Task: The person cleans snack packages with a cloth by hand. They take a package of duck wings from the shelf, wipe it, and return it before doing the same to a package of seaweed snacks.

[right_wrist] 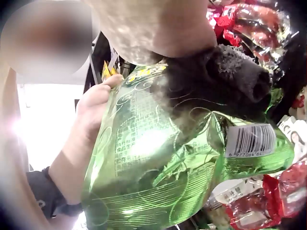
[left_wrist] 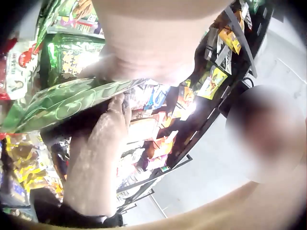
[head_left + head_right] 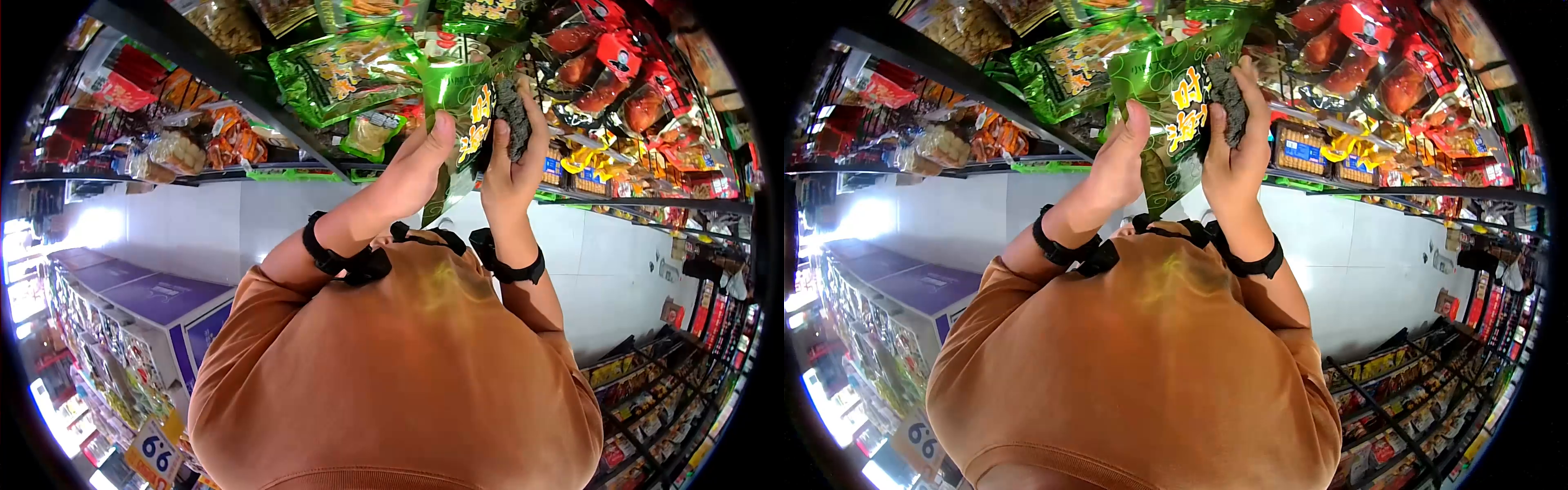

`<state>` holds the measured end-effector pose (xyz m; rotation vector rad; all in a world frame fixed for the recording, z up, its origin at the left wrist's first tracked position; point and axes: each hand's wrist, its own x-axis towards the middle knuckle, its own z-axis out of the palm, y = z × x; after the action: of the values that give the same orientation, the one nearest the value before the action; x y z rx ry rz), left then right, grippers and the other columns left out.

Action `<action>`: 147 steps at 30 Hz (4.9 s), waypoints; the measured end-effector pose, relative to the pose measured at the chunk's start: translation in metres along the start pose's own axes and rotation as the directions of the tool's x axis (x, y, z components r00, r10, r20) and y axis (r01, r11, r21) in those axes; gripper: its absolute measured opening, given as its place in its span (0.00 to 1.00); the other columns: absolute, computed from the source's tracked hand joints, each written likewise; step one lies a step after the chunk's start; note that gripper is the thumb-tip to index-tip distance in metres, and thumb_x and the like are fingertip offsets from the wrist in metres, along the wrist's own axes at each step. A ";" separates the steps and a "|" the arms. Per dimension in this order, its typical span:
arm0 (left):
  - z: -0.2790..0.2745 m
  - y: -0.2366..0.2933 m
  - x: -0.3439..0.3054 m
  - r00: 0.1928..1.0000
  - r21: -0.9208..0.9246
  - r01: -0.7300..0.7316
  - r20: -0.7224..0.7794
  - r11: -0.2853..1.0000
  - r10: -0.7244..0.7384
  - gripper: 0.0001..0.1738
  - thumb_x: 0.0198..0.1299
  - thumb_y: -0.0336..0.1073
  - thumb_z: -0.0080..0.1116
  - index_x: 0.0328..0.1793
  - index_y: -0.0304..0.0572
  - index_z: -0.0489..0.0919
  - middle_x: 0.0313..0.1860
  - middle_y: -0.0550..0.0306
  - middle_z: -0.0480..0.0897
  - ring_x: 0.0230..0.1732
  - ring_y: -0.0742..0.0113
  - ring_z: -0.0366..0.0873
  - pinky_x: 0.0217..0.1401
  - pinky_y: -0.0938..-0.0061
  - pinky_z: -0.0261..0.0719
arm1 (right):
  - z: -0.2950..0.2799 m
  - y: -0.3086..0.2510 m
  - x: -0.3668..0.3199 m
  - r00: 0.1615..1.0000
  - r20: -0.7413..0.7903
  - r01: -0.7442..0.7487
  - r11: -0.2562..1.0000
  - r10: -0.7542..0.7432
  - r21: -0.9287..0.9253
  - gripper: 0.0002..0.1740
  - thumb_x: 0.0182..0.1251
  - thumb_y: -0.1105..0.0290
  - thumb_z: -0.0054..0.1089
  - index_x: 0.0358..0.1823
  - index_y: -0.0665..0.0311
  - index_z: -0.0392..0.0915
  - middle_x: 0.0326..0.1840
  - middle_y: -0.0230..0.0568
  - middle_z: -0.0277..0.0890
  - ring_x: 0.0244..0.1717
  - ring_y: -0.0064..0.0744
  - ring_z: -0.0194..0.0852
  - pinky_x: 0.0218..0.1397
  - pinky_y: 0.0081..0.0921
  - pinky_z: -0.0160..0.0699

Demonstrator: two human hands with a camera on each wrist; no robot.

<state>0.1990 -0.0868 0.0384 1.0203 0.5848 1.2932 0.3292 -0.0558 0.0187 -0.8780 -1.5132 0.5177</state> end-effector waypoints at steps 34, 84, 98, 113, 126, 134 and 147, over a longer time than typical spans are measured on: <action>0.014 -0.010 -0.040 0.899 0.065 -0.030 -0.435 0.997 0.055 0.35 0.72 0.61 0.30 0.72 0.43 0.62 0.61 0.60 0.74 0.55 0.70 0.75 0.54 0.74 0.75 | 0.002 0.004 0.013 0.877 0.381 0.286 0.955 -0.294 0.080 0.24 0.65 0.85 0.51 0.63 0.70 0.68 0.69 0.61 0.63 0.71 0.52 0.62 0.70 0.34 0.61; -0.005 0.011 -0.005 0.923 -0.269 -0.220 -0.369 0.938 0.111 0.41 0.68 0.64 0.36 0.74 0.39 0.56 0.69 0.48 0.67 0.67 0.53 0.69 0.68 0.56 0.69 | 0.012 -0.004 0.021 0.960 0.237 0.156 0.988 -0.148 -0.017 0.23 0.63 0.83 0.54 0.62 0.68 0.72 0.68 0.57 0.66 0.70 0.49 0.63 0.71 0.35 0.60; -0.035 0.047 -0.033 0.856 -0.196 -0.389 -0.437 0.900 0.275 0.35 0.68 0.54 0.44 0.71 0.34 0.61 0.65 0.49 0.72 0.62 0.58 0.72 0.66 0.66 0.68 | 0.058 -0.018 0.021 0.606 0.528 0.608 0.774 -0.595 0.175 0.24 0.57 0.79 0.58 0.58 0.63 0.76 0.64 0.48 0.72 0.68 0.56 0.65 0.71 0.51 0.59; -0.055 0.028 -0.032 0.902 -0.432 -0.326 -0.408 0.841 0.141 0.20 0.70 0.50 0.44 0.48 0.41 0.75 0.41 0.58 0.81 0.40 0.69 0.78 0.46 0.73 0.77 | 0.051 -0.055 0.014 0.702 0.575 0.386 0.903 -0.420 0.187 0.29 0.57 0.74 0.61 0.64 0.57 0.73 0.69 0.48 0.67 0.70 0.50 0.64 0.73 0.46 0.57; -0.077 0.051 -0.012 0.902 -0.517 -0.329 -0.420 0.791 0.100 0.20 0.70 0.47 0.44 0.53 0.38 0.76 0.42 0.49 0.84 0.39 0.56 0.85 0.42 0.61 0.86 | 0.007 -0.039 -0.018 0.625 0.649 0.415 0.889 -0.433 0.193 0.20 0.58 0.78 0.61 0.54 0.60 0.79 0.57 0.48 0.78 0.61 0.45 0.74 0.65 0.34 0.71; -0.027 0.009 -0.025 0.868 0.238 -0.365 -0.261 0.900 0.421 0.24 0.69 0.47 0.45 0.57 0.31 0.74 0.45 0.47 0.83 0.42 0.58 0.84 0.48 0.68 0.84 | -0.006 -0.034 0.019 0.967 0.108 0.247 0.958 -0.233 -0.144 0.20 0.66 0.80 0.56 0.60 0.67 0.71 0.57 0.46 0.76 0.55 0.40 0.76 0.61 0.29 0.72; -0.043 0.023 -0.018 0.810 0.197 -0.108 -0.550 0.975 0.201 0.24 0.65 0.43 0.49 0.60 0.34 0.77 0.55 0.54 0.79 0.55 0.68 0.75 0.62 0.72 0.69 | -0.020 0.003 -0.038 0.956 0.280 -0.055 0.990 0.090 -0.128 0.21 0.65 0.81 0.57 0.60 0.65 0.72 0.59 0.49 0.76 0.57 0.38 0.76 0.60 0.26 0.71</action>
<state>0.1477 -0.0924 0.0346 0.8084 1.0915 1.7376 0.3482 -0.0870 -0.0043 -0.9859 -1.7941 0.6338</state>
